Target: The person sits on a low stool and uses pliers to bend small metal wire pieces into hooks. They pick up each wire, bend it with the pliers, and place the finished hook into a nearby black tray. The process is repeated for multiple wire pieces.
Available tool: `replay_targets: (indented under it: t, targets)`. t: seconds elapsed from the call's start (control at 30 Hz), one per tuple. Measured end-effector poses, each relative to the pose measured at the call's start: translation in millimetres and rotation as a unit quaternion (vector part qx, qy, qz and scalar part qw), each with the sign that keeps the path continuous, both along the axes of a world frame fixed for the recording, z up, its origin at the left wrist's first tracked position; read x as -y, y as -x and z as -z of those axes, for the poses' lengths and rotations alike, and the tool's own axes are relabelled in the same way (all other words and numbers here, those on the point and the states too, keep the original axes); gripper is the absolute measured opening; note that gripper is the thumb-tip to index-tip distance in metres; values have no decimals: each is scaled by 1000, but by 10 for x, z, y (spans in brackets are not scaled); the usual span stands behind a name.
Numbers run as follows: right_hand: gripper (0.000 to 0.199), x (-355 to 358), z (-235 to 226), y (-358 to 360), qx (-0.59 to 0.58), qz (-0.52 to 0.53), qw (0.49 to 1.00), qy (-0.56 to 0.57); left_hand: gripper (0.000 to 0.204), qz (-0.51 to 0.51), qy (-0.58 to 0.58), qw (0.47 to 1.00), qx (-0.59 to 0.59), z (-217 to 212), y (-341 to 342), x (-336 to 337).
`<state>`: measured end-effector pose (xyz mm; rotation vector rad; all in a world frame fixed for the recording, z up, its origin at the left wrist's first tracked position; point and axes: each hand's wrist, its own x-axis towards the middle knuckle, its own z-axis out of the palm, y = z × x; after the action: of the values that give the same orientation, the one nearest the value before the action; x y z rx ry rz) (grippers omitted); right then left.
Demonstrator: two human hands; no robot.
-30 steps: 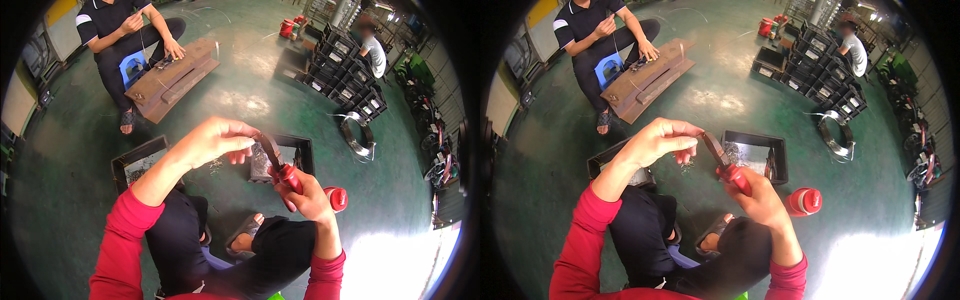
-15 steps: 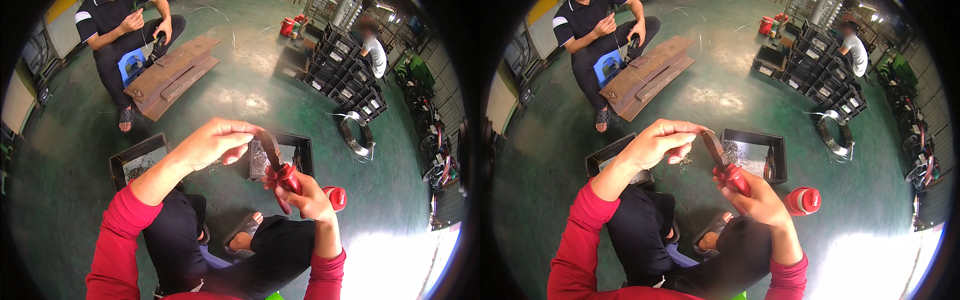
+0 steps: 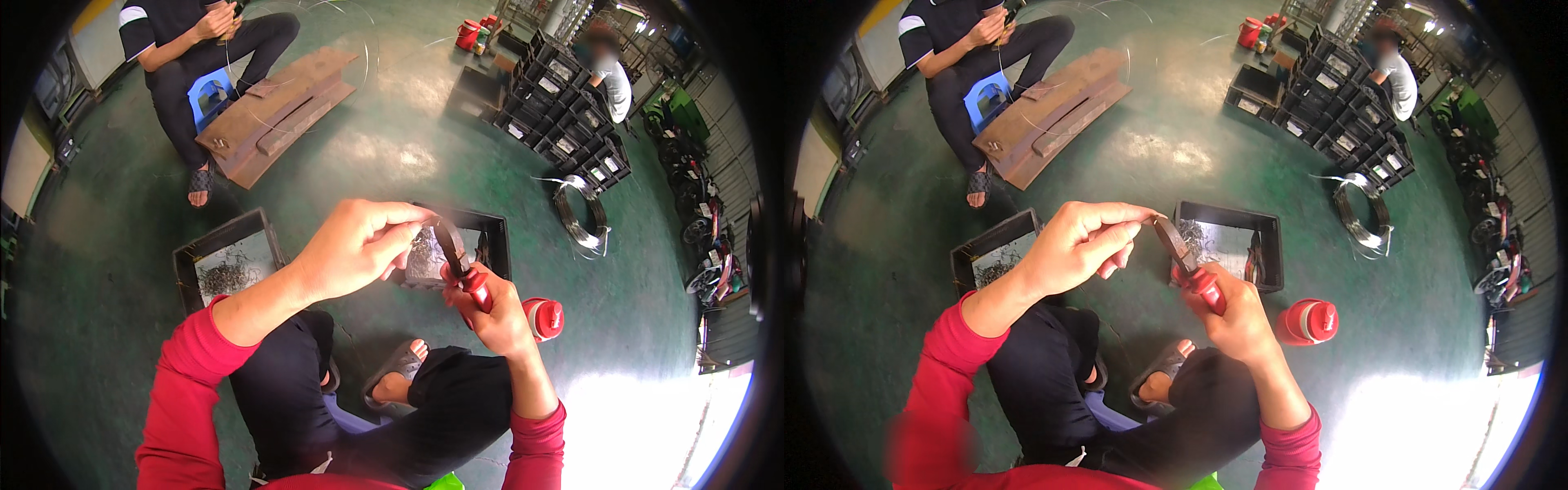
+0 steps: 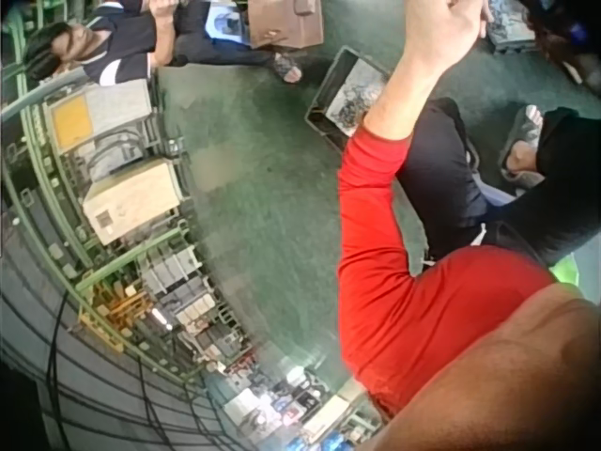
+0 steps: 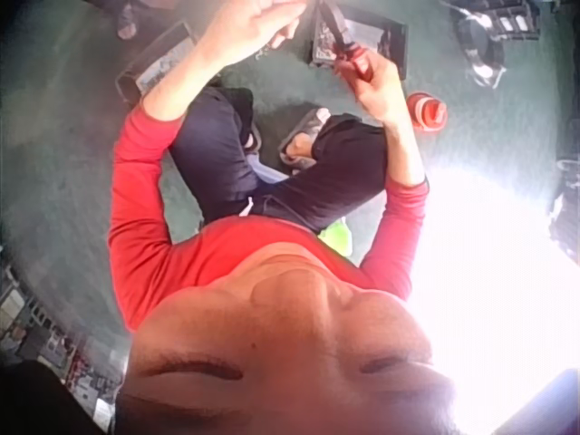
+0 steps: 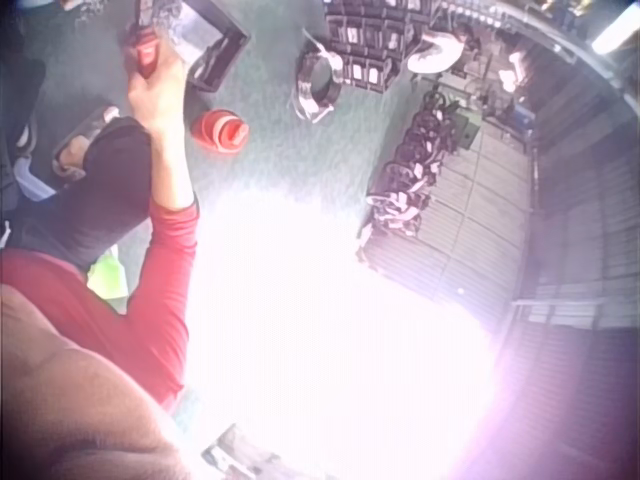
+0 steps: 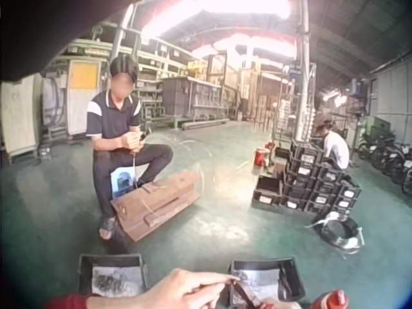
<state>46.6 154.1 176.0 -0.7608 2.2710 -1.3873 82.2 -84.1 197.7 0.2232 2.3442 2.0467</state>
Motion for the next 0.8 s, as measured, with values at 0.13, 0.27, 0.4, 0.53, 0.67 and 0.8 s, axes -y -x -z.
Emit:
replay_targets:
  t: [0.13,0.27,0.4,0.53,0.67,0.8]
  targets:
    - [20,5,23,14,-29,15,999,-36,23,-30,62,996,-49,34,-23,-44]
    - [21,40,77,9,-58,31,997,-50,18,-37,130,986,-100,92,-16,-28]
    - [21,62,100,7,-64,24,997,-40,17,-47,148,981,-116,131,-21,-12]
    - [20,73,120,9,-69,24,996,-41,17,-50,153,980,-119,147,-30,-13]
    - [20,101,155,10,-76,30,996,-37,17,-58,130,983,-112,156,-46,-23]
    - [21,111,162,19,-98,26,994,-44,18,-59,130,985,-97,159,-47,-28]
